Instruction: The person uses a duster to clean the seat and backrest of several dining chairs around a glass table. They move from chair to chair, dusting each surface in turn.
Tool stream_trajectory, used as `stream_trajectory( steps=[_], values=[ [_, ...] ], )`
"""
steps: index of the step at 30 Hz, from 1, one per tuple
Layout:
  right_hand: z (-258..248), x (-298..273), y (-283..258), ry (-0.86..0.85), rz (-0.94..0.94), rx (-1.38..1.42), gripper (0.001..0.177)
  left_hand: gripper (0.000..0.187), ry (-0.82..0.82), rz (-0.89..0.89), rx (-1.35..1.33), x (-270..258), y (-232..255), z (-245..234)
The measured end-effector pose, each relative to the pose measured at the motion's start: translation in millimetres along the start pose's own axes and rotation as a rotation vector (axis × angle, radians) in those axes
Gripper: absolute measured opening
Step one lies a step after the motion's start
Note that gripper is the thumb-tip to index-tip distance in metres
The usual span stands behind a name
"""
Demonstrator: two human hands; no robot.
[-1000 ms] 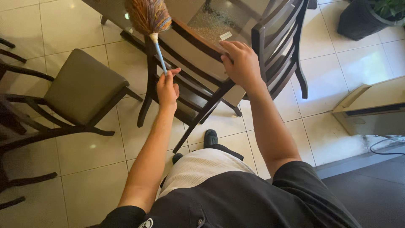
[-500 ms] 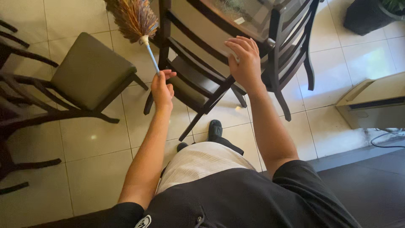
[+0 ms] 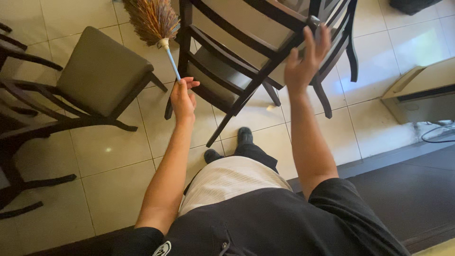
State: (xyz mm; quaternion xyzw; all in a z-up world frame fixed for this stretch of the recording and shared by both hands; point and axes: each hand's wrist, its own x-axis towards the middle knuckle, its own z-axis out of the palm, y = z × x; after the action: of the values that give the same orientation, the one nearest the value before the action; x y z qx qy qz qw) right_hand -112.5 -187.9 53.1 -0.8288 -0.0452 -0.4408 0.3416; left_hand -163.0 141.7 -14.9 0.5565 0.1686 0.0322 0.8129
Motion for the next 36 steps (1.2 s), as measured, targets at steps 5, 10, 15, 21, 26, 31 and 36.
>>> stream_trajectory(
  steps=[5, 10, 15, 21, 26, 31, 36],
  values=[
    [15, -10, -32, -0.198, 0.021, 0.187, 0.052, 0.036, 0.005, -0.003, -0.032, 4, -5, 29],
    [42, -11, -42, -0.452, 0.035, 0.483, 0.052, 0.038, 0.053, 0.102, 0.045, -1, -9, 57],
    [85, -38, -33, -0.877, 0.369, 0.893, 0.042, 0.038, 0.105, 0.097, 0.126, -9, -22, 78],
    [114, -80, -46, -1.190, 0.731, 1.284, 0.048, 0.036, 0.120, 0.079, 0.063, -26, -47, 74],
    [128, -100, -68, -1.151, 0.762, 1.250, 0.037, 0.038, 0.166, -0.070, 0.016, -35, -51, 58],
    [135, -114, -88, -1.229, 0.897, 1.149, 0.021, 0.046, 0.074, -0.078, 0.004, -43, -54, 20],
    [164, -172, -139, -1.144, 0.920, 1.162, 0.016, 0.054, 0.025, -0.067, 0.182, -59, -27, -64]
  ],
)
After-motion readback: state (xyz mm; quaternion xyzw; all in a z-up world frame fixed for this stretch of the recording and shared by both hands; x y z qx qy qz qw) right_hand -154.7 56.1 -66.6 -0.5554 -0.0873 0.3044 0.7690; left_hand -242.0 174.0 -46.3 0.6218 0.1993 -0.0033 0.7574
